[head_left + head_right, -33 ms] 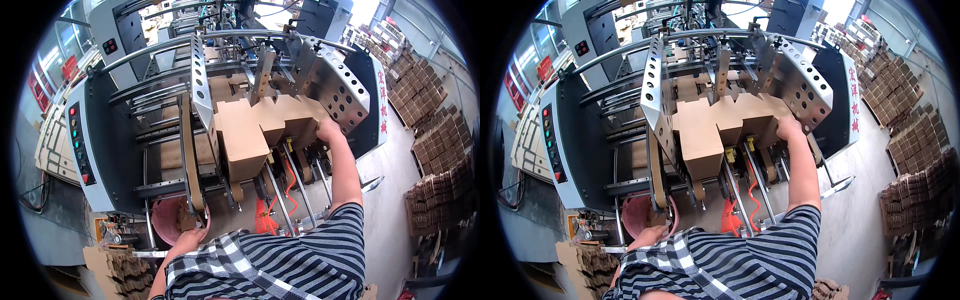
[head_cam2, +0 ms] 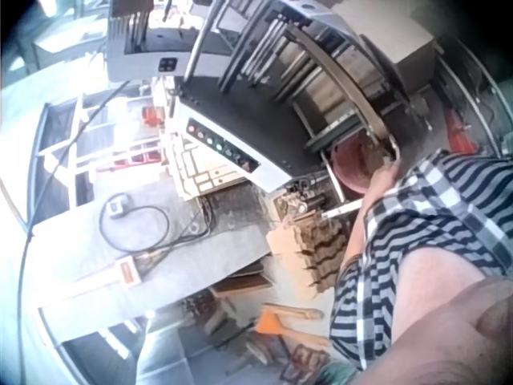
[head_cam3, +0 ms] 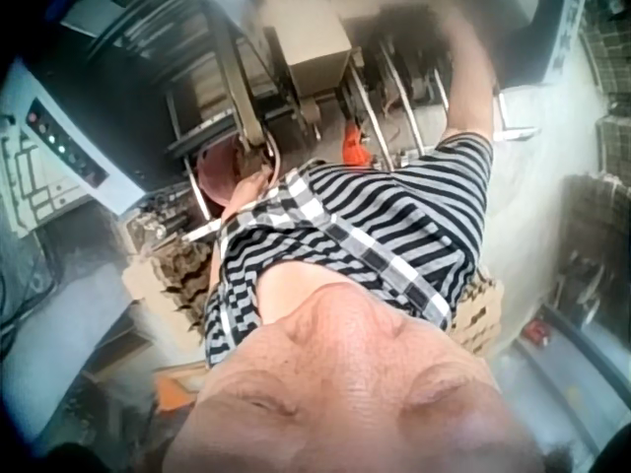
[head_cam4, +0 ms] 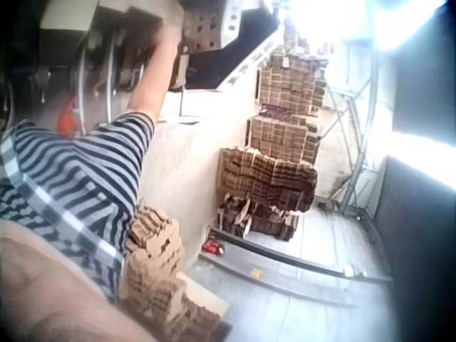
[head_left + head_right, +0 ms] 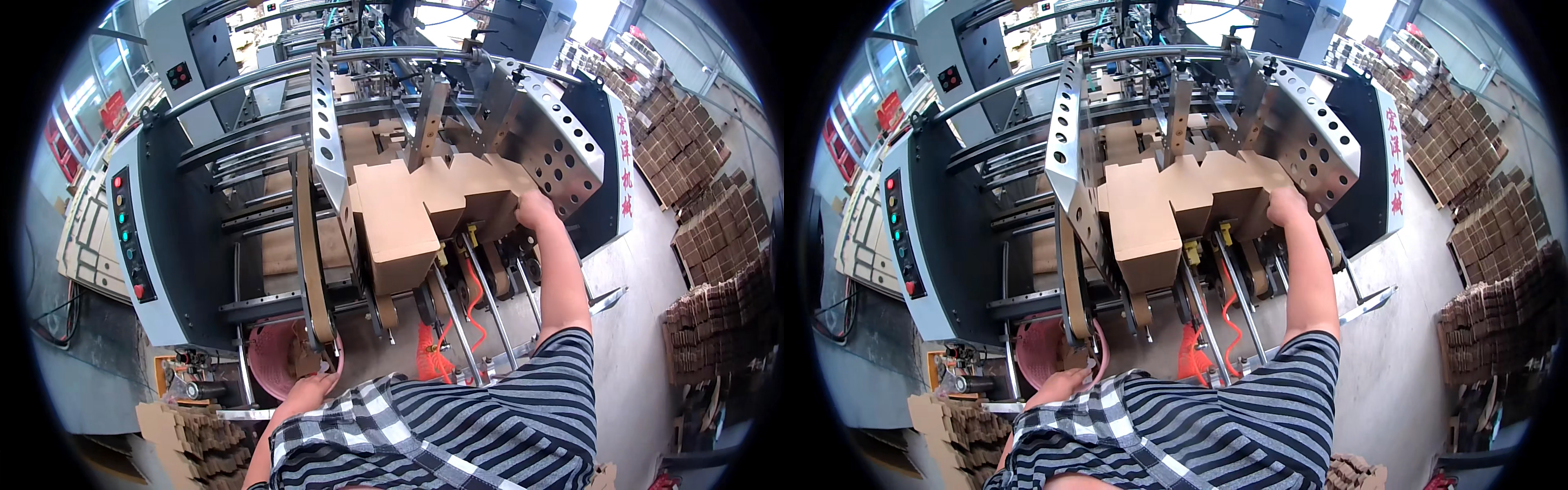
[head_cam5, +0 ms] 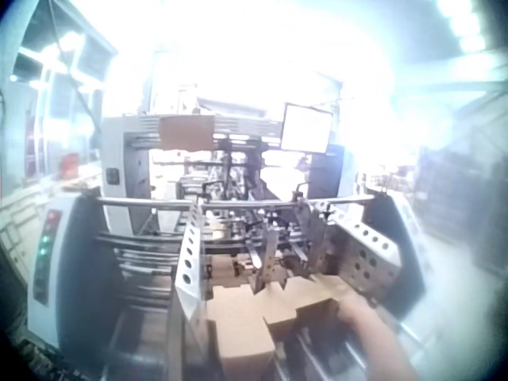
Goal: The person repeatedly picks up flat cardboard pieces from a stack, folds them into box shapes, and places them into a machine. The person then removes the formed boxes from the machine and stacks them nearby.
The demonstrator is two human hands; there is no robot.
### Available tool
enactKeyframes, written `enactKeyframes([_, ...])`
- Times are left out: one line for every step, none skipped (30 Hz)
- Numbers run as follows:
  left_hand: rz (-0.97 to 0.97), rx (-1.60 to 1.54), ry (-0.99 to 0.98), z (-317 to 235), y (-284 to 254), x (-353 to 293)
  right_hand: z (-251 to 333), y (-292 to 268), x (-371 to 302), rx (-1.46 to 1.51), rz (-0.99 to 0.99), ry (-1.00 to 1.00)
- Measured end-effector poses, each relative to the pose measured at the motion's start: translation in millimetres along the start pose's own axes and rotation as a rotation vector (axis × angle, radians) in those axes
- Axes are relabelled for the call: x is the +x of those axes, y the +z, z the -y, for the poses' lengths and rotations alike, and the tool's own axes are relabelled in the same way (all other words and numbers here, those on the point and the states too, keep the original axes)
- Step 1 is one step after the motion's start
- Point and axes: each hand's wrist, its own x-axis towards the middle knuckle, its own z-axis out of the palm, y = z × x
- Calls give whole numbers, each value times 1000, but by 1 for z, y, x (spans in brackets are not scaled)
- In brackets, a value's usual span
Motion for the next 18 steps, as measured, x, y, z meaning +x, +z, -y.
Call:
enactKeyframes([19,0,-10,2,1,-1,-2,2,1,8,-11,7])
enactKeyframes([37,0,-20,3,2,-3,-7,4,3,16,-23,14])
enactKeyframes([35,10,-19,-1,-2,-4,0,4,-2,24,-23,14])
enactKeyframes([20,4,-1,-5,-7,-3,1,-2,-10,64,-7,27])
enactKeyframes([6,-1,18,-9,-10,-2,4,-7,-16,47,-5,30])
enactKeyframes([-10,8,41,-9,-11,-1,13,-16,-28,45,36,32])
enactKeyframes([-16,7,29,-11,-12,-3,27,-24,-39,45,77,28])
enactKeyframes([-25,5,19,-13,-13,-4,38,-24,-52,100,103,-32])
enactKeyframes([-34,4,9,-14,-13,-7,47,-20,-67,155,129,-90])
enactKeyframes([-51,-2,21,-13,-11,-8,54,-17,-79,233,128,-178])
enactKeyframes([-56,-2,27,-13,-11,-8,63,-18,-94,333,175,-195])
enactKeyframes([-60,-1,32,-14,-12,-7,70,-10,-103,376,192,-280])
enactKeyframes([-65,-1,32,-16,-12,-9,81,-6,-115,394,228,-339])
enactKeyframes([-74,2,40,-17,-14,-8,91,-4,-126,364,260,-391])
enactKeyframes([-65,0,35,-18,-12,-9,101,7,-135,303,272,-456])
enactKeyframes([-60,3,31,-18,-11,-10,109,18,-143,220,317,-496])
enactKeyframes([-62,12,26,-17,-12,-10,122,8,-155,241,348,-586])
enactKeyframes([-50,34,-5,-17,-10,-12,128,21,-162,226,382,-621])
